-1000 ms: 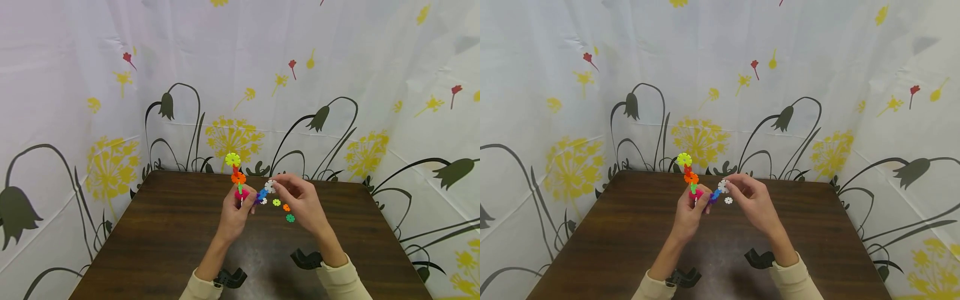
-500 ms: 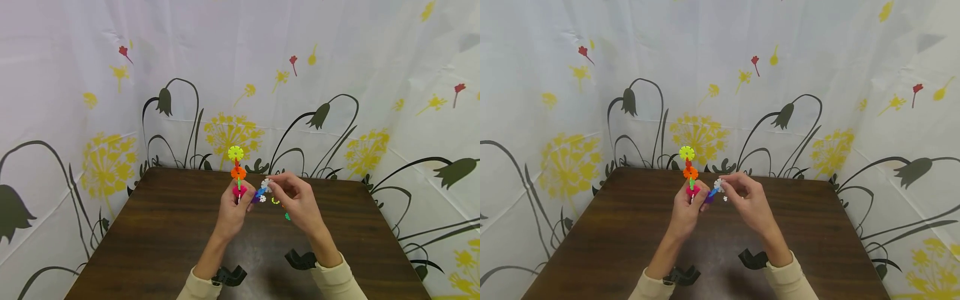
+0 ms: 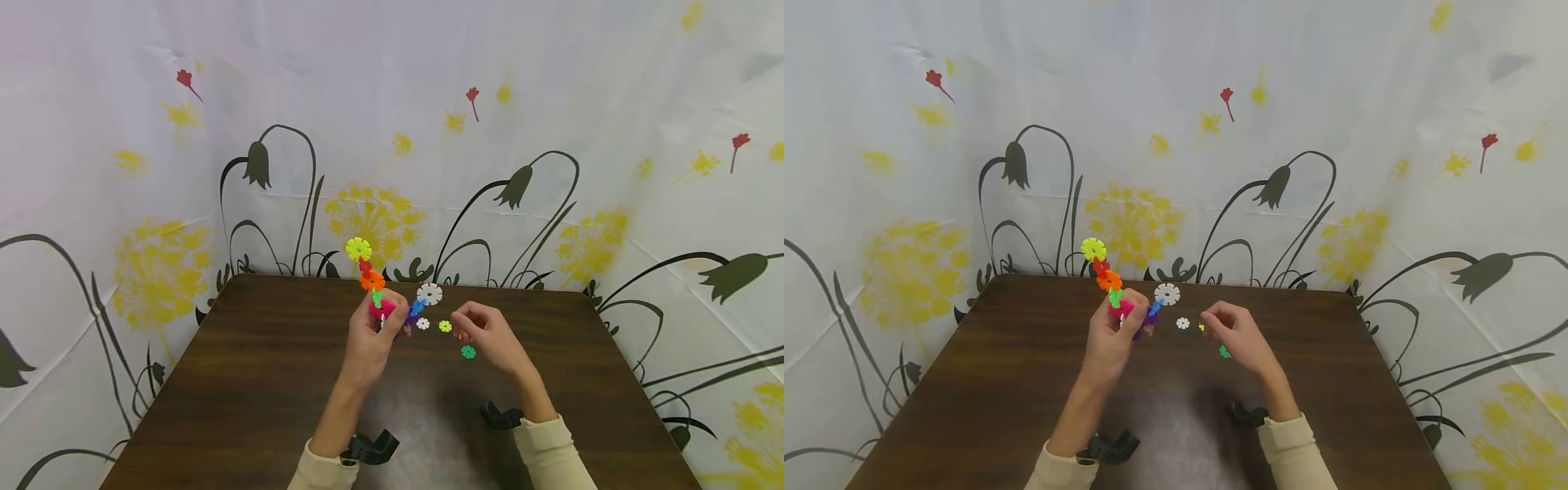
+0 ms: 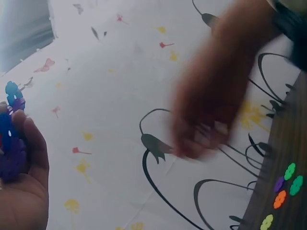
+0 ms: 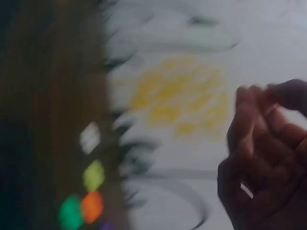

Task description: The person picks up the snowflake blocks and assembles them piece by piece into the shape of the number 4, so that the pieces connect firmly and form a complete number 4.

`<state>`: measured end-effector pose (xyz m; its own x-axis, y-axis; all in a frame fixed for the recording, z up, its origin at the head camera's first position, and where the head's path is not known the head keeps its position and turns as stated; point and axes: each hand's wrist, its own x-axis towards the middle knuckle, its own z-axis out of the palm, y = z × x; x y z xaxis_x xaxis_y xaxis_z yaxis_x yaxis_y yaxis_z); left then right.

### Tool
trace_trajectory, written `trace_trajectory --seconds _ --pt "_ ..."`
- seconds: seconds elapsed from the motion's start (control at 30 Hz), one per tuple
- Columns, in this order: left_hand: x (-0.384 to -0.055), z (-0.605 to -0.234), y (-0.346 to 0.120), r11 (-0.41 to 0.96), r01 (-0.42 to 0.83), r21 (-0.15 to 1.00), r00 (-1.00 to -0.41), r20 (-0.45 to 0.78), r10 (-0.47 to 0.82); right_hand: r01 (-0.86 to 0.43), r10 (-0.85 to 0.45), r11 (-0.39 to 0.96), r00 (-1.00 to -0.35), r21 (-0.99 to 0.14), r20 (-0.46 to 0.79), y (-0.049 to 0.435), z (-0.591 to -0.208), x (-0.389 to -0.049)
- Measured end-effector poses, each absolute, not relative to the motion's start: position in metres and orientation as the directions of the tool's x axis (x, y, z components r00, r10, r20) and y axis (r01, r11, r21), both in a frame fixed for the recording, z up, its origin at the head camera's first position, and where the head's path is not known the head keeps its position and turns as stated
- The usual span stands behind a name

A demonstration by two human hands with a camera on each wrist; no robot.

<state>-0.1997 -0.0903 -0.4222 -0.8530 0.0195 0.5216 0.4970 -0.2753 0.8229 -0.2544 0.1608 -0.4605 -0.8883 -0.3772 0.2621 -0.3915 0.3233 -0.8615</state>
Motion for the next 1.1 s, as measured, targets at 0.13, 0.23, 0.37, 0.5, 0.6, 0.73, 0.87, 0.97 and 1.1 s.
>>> trace_trajectory --seconds 0.13,0.23,0.37,0.5,0.6,0.73,0.87,0.97,1.1 --pt "-0.198 -0.419 -0.094 -0.35 0.481 0.804 -0.846 0.53 0.053 -0.202 -0.26 0.595 -0.964 -0.778 0.052 0.178 -0.52 -0.28" --pt "-0.198 -0.42 -0.096 -0.38 0.467 0.798 -0.845 0.529 0.073 -0.09 -0.161 0.754 -0.986 -0.65 -0.051 0.188 -0.547 -0.285" --pt "-0.198 -0.421 -0.097 -0.379 0.448 0.81 -0.855 0.512 0.083 -0.017 -0.085 0.85 -0.991 -0.526 -0.105 0.19 -0.559 -0.285" --pt "-0.198 -0.422 -0.097 -0.363 0.421 0.831 -0.868 0.485 0.105 0.0 -0.077 0.852 -0.989 -0.524 -0.125 0.188 -0.562 -0.287" --pt "-0.199 -0.423 -0.097 -0.334 0.407 0.85 -0.878 0.465 0.114 -0.016 -0.112 0.816 -0.985 -0.578 -0.131 0.188 -0.561 -0.289" --pt "-0.199 -0.424 -0.098 -0.301 0.372 0.878 -0.9 0.421 0.115 -0.017 -0.158 0.714 -0.978 -0.7 -0.138 0.189 -0.56 -0.29" --pt "-0.199 -0.423 -0.095 -0.272 0.343 0.899 -0.92 0.38 0.096 -0.008 -0.187 0.607 -0.973 -0.794 -0.133 0.194 -0.557 -0.29" --pt "-0.199 -0.423 -0.092 -0.244 0.333 0.911 -0.932 0.357 0.064 -0.043 -0.21 0.577 -0.973 -0.816 -0.097 0.195 -0.547 -0.29" --pt "-0.2 -0.424 -0.089 -0.21 0.351 0.912 -0.932 0.363 0.017 -0.119 -0.234 0.549 -0.972 -0.827 -0.015 0.19 -0.52 -0.288"
